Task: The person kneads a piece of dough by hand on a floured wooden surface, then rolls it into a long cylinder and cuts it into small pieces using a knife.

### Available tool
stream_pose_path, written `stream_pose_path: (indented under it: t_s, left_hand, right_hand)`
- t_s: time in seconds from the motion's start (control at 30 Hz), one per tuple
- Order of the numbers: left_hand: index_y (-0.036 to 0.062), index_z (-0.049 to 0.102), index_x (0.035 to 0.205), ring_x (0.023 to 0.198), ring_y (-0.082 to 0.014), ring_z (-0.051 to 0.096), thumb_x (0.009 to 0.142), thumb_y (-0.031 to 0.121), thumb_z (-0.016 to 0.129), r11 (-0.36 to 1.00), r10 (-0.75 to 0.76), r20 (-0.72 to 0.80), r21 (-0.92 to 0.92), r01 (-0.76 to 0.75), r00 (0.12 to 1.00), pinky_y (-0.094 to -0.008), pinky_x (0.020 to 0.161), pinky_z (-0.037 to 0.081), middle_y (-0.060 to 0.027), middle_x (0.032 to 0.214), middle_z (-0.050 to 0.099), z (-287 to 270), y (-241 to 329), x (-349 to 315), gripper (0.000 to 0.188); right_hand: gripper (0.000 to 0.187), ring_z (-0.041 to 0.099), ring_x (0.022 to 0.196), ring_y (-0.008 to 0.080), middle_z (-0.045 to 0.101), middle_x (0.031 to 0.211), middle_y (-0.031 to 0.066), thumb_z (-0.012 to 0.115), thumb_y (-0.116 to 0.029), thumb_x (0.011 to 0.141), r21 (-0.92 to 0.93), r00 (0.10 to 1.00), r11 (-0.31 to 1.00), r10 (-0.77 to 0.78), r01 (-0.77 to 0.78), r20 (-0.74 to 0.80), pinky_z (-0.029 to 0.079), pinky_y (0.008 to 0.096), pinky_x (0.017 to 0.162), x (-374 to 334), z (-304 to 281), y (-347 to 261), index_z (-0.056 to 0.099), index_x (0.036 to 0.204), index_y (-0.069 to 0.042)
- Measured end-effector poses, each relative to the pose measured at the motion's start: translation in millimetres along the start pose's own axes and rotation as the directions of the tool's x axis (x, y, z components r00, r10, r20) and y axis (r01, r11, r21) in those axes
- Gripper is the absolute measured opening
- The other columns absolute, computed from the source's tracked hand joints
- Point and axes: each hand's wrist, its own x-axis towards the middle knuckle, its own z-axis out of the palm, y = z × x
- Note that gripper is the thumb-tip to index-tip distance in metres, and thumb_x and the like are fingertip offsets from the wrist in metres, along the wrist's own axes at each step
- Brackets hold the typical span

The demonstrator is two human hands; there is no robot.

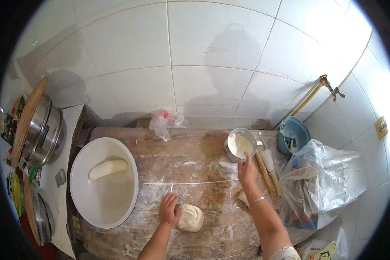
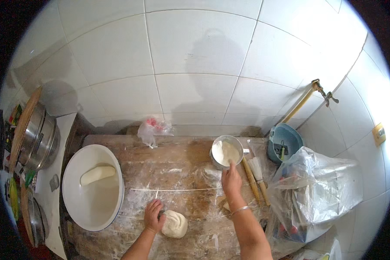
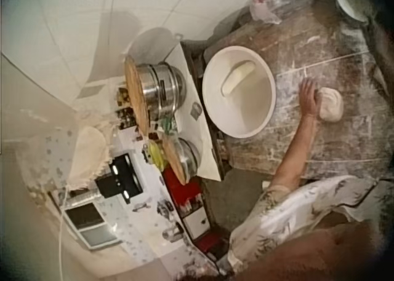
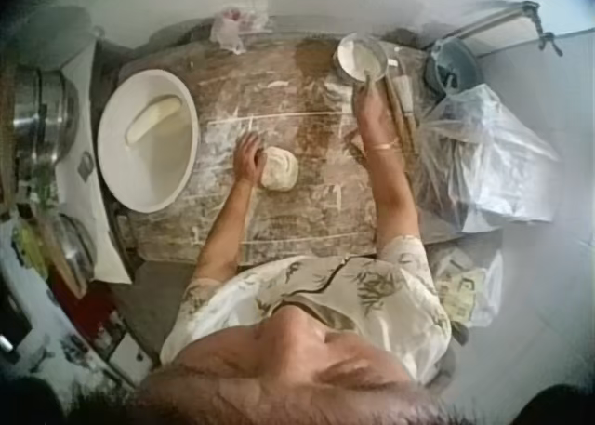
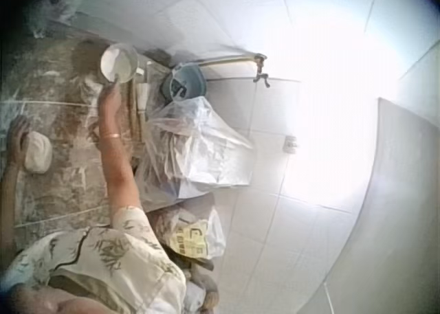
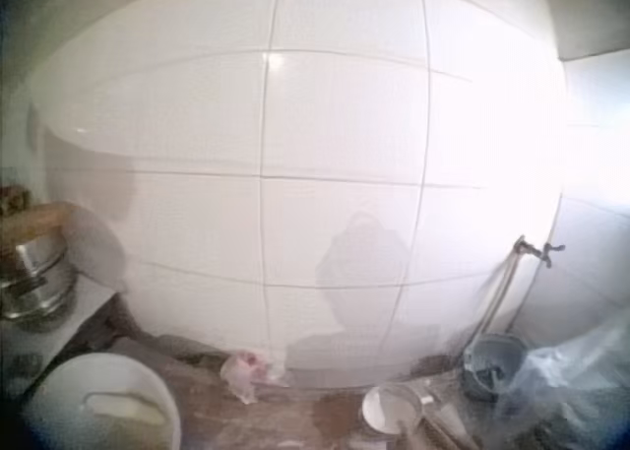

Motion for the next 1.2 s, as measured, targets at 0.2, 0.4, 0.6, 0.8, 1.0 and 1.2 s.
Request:
stream_pose_path:
  t_s: [0.2, 0.4, 0.6, 0.8, 1.0, 1.2]
  left_hand:
    - [0.0002, 0.062, 0.112, 0.125, -0.0357, 0.048, 0.089, 0.046, 0.054, 0.999, 0.032, 0.001, 0.027, -0.032, 0.999, -0.0496, 0.105, 0.035, -0.0166, 0.127, 0.057, 4, 4, -3, 0.052]
    - [-0.0001, 0.063, 0.109, 0.123, -0.0362, 0.049, 0.088, 0.045, 0.054, 0.999, 0.05, -0.021, -0.004, -0.05, 0.999, -0.0493, 0.104, 0.035, -0.0175, 0.125, 0.058, 8, 7, 8, 0.05]
    - [0.0001, 0.063, 0.11, 0.122, -0.0364, 0.049, 0.091, 0.045, 0.05, 0.999, 0.038, -0.048, 0.007, -0.038, 0.998, -0.051, 0.104, 0.035, -0.0172, 0.124, 0.058, -6, 3, 1, 0.05]
    - [-0.0006, 0.062, 0.111, 0.124, -0.0365, 0.048, 0.087, 0.038, 0.057, 0.999, 0.032, 0.0, 0.029, -0.032, 0.999, -0.0508, 0.105, 0.034, -0.0177, 0.126, 0.057, -7, 13, 12, 0.045]
    - [-0.0003, 0.056, 0.118, 0.124, -0.0385, 0.047, 0.081, 0.028, 0.061, 1.0, 0.013, 0.022, 0.027, -0.014, 1.0, -0.0487, 0.106, 0.035, -0.0196, 0.128, 0.055, -6, 2, -10, 0.047]
    - [-0.0007, 0.049, 0.13, 0.131, -0.0459, 0.037, 0.082, 0.02, 0.057, 0.992, 0.065, -0.098, 0.118, -0.053, 0.993, -0.0531, 0.11, 0.03, -0.0267, 0.139, 0.042, -26, -29, 2, 0.053]
  right_hand:
    - [0.058, 0.049, 0.119, 0.0397, 0.05, 0.132, 0.0221, 0.06, -0.029, 0.088, -0.083, 0.72, 0.726, -0.648, 0.683, 0.249, 0.039, 0.0452, 0.102, -5, 52, 34, 0.043, 0.137, -0.006]
    - [0.076, 0.024, 0.142, 0.0358, 0.022, 0.155, 0.0205, 0.05, -0.044, 0.092, -0.267, 0.826, 0.794, -0.458, 0.547, 0.328, 0.016, 0.0454, 0.117, 8, 72, 12, 0.026, 0.147, 0.003]
    - [0.075, 0.022, 0.143, 0.0347, 0.022, 0.155, 0.0189, 0.056, -0.034, 0.088, 0.196, 0.306, 0.588, -0.642, 0.785, 0.703, 0.014, 0.0457, 0.119, -57, 60, 24, 0.024, 0.149, -0.002]
    - [0.063, 0.025, 0.142, 0.0338, 0.028, 0.154, 0.0161, 0.048, -0.033, 0.094, -0.074, 0.612, 0.63, -0.711, 0.773, 0.347, 0.016, 0.0455, 0.118, 34, 122, -68, 0.03, 0.146, -0.002]
    - [0.063, 0.026, 0.142, 0.0314, 0.03, 0.153, 0.0152, 0.042, -0.042, 0.096, -0.014, 0.387, 0.459, -0.732, 0.888, 0.561, 0.012, 0.0453, 0.118, -51, 109, -24, 0.033, 0.146, -0.005]
    - [0.065, 0.026, 0.142, 0.0336, 0.03, 0.154, 0.0136, 0.052, -0.034, 0.093, 0.175, 0.317, 0.533, -0.703, 0.828, 0.636, 0.016, 0.0512, 0.116, -141, 19, 71, 0.031, 0.148, -0.009]
